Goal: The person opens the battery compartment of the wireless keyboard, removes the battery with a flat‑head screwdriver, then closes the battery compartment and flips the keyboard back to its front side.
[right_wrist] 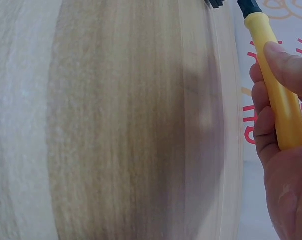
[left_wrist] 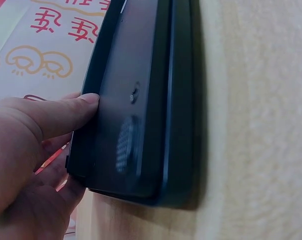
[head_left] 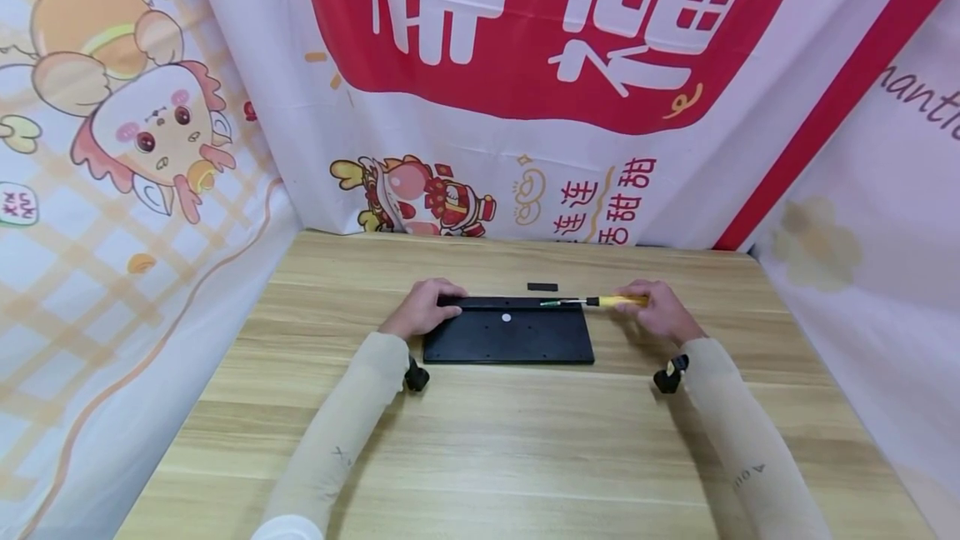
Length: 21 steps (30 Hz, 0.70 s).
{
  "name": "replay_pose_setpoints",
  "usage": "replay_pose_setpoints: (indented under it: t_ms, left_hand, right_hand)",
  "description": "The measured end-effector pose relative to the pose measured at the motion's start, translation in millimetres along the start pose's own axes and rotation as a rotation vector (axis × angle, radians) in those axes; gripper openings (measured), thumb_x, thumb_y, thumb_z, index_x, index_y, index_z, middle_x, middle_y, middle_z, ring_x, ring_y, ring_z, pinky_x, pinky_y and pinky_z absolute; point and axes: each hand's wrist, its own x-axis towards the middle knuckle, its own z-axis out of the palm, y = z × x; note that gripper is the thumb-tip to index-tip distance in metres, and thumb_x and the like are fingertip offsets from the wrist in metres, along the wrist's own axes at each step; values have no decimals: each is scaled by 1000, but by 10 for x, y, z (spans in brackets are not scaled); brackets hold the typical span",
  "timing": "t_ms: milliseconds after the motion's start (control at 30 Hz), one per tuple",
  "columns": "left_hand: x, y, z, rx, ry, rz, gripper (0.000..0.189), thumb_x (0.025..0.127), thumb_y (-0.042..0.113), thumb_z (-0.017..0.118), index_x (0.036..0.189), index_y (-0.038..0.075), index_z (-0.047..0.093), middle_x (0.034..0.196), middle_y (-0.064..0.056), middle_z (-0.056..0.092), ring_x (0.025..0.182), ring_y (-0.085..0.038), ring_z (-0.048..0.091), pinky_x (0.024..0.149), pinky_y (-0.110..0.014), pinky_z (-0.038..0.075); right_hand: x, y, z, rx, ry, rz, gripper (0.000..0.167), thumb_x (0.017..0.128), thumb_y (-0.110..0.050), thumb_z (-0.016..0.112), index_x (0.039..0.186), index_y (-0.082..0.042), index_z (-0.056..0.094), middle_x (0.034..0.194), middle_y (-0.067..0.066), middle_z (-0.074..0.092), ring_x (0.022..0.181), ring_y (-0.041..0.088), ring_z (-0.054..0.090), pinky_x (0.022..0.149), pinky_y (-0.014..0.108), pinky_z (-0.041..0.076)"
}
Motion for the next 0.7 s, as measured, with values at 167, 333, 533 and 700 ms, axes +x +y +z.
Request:
replay_pose_setpoints:
  t_ms: [167,333,533,700]
  left_hand:
    - [-10,7,-26,-5,4,-4,29,98,10,76,126,12,77,129,-11,74,127,-31,65,114,-50,49]
    - [-18,-10,-40,-4,3,-6,29,98,10,75,127,12,77,130,-11,74,128,-30,65,115,-50,49]
    - [-7,45,13,22,-13,-14,29,99,12,75,127,14,77,132,-9,73,129,-29,65,116,-49,48]
    - [0,104,54,33,-45,-1,30,100,14,73,130,14,75,135,-9,72,133,-30,63,118,-49,47]
  right_hand:
    - [32,2,17,-2,-1,-8,34,102,-20,70,132,-2,72,125,20,72,116,36,62,105,62,46]
    - [49,-10,41,6,12,-24,32,102,-19,71,129,-2,74,123,19,73,112,33,62,101,54,48]
    - [105,-146,132,24,6,-53,30,101,-20,73,126,-4,76,123,19,74,111,34,65,102,55,51]
    - [143,-206,110,27,-31,20,35,102,-25,71,131,-5,74,132,21,70,121,38,61,110,63,45]
